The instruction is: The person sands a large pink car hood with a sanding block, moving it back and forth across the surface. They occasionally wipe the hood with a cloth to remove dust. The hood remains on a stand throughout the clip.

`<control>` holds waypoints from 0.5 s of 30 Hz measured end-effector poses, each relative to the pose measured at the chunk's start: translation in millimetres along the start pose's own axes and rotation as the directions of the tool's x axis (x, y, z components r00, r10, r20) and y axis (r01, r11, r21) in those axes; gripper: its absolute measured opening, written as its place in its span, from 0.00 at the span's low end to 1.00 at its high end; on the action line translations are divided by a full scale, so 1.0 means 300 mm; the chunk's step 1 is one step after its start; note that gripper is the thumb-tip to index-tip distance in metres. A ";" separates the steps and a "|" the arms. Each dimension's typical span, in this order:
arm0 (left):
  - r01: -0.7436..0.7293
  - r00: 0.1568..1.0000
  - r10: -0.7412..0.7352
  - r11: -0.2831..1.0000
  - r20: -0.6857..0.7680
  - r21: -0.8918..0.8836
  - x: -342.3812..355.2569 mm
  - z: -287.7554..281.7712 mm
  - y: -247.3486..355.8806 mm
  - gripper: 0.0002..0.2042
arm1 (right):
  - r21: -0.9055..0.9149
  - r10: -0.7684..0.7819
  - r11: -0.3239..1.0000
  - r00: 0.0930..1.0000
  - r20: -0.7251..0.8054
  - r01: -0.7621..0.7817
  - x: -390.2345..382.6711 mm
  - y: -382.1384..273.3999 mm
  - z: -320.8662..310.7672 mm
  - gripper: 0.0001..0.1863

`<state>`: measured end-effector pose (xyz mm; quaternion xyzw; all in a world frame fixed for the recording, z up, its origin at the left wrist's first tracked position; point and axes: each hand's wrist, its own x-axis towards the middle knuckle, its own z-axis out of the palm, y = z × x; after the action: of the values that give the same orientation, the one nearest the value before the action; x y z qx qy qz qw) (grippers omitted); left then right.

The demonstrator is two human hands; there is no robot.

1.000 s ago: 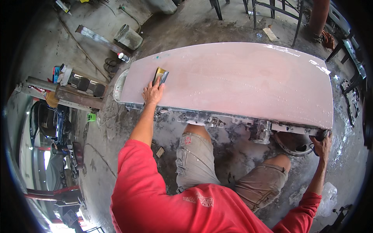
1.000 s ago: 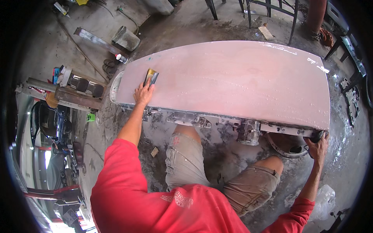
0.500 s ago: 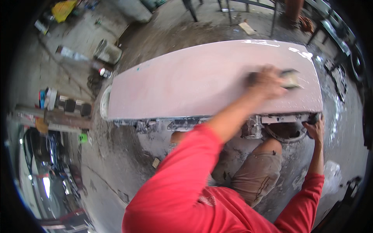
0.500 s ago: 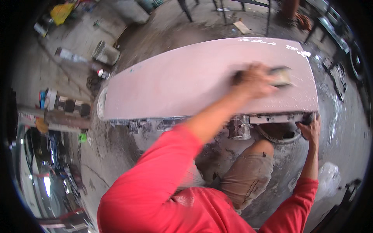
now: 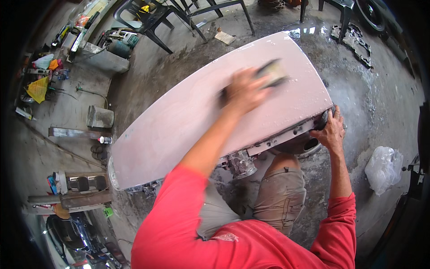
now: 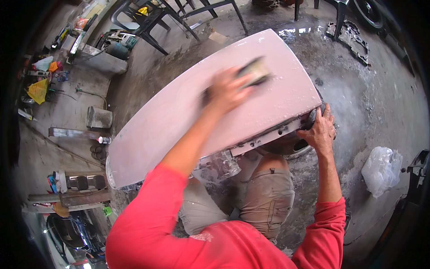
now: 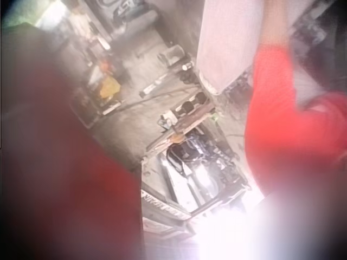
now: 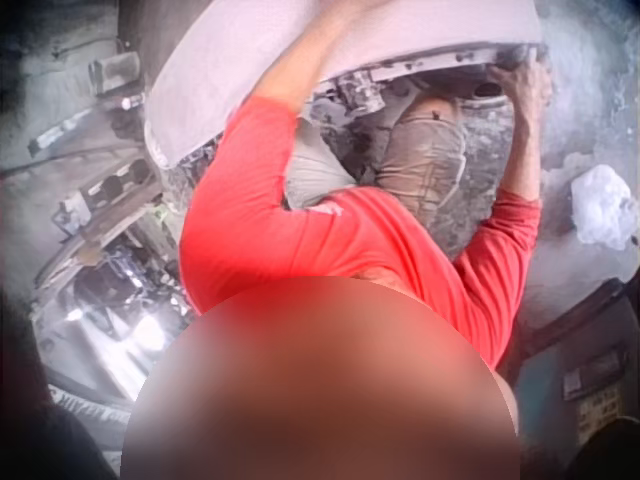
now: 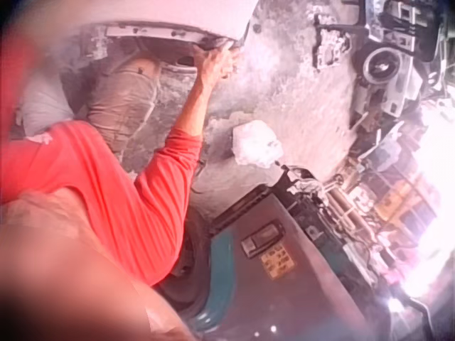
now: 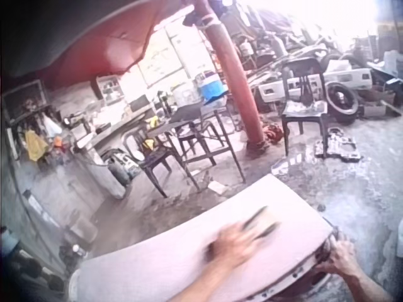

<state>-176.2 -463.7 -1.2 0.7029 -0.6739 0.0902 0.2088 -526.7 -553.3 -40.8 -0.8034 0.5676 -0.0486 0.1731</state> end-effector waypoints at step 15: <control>0.474 0.877 -0.473 0.880 0.080 0.005 -1.042 -0.658 -0.615 0.32 | -0.024 -0.102 0.995 0.992 -0.071 0.100 0.002 0.025 0.034 0.63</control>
<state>12.5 -96.4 16.4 0.8477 -0.4900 0.0035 0.2031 -530.3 -553.9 -52.8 -0.8305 0.5326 -0.0804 0.1416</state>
